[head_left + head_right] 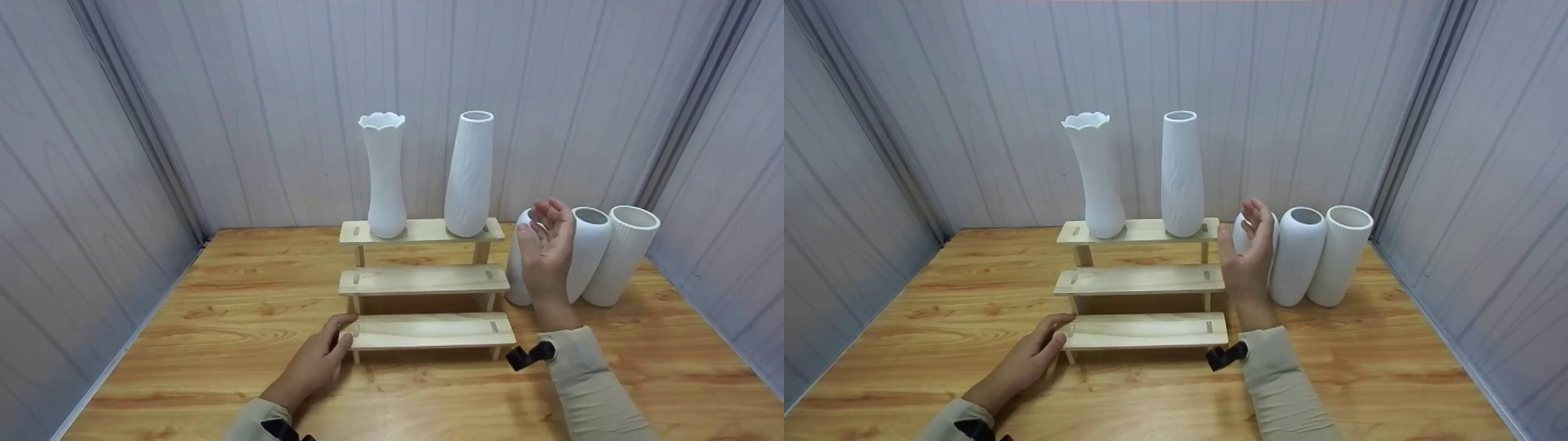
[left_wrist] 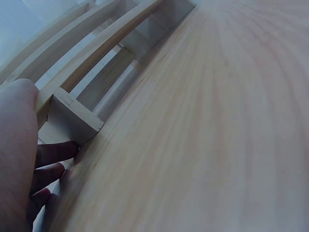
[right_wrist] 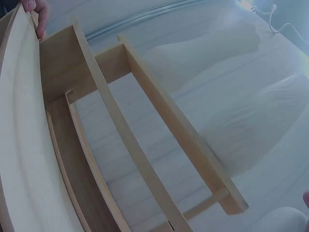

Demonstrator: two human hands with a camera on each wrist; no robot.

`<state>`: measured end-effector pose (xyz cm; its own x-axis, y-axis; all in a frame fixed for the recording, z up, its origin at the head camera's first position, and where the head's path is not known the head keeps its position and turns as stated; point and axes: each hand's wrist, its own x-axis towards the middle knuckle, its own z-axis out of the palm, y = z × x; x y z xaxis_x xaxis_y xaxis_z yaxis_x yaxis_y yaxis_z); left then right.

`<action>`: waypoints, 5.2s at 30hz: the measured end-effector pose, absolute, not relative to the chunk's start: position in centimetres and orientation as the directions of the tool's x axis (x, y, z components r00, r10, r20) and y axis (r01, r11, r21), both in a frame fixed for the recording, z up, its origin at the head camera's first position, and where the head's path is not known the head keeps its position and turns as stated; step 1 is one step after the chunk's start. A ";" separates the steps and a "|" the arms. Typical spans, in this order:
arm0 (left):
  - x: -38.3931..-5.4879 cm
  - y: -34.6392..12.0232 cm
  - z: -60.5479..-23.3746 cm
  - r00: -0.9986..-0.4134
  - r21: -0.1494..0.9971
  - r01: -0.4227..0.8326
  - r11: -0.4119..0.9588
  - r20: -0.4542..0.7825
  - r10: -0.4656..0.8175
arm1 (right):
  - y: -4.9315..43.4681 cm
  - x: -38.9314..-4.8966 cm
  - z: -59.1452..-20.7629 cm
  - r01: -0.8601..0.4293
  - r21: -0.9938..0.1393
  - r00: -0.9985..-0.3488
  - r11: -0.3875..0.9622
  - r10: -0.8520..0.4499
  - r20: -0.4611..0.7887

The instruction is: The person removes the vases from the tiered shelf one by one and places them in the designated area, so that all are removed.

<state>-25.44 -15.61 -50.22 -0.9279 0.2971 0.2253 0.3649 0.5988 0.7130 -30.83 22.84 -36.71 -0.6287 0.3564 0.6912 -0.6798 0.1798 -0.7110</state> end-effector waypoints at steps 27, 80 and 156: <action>-25.6 -15.6 -50.0 -0.919 0.719 0.384 0.579 0.241 0.311 | 18.9 -37.1 -34.8 -0.299 -0.886 -0.931 0.354 0.097 0.353; -25.4 -15.6 -50.3 -0.920 0.737 0.379 0.560 0.238 0.310 | 26.4 -27.1 -39.7 -0.442 -0.801 -0.838 0.405 0.133 0.529; -25.4 -15.9 -49.9 -0.935 0.733 0.337 0.591 0.184 0.304 | 32.3 -27.3 -48.8 -0.248 -0.832 -0.941 0.496 0.081 0.328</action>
<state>-25.37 -15.95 -49.87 -0.9346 0.3043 0.1843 0.3370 0.5912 0.7327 -27.26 32.31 -48.82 -0.9411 0.0806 0.3284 -0.2480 0.4958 -0.8323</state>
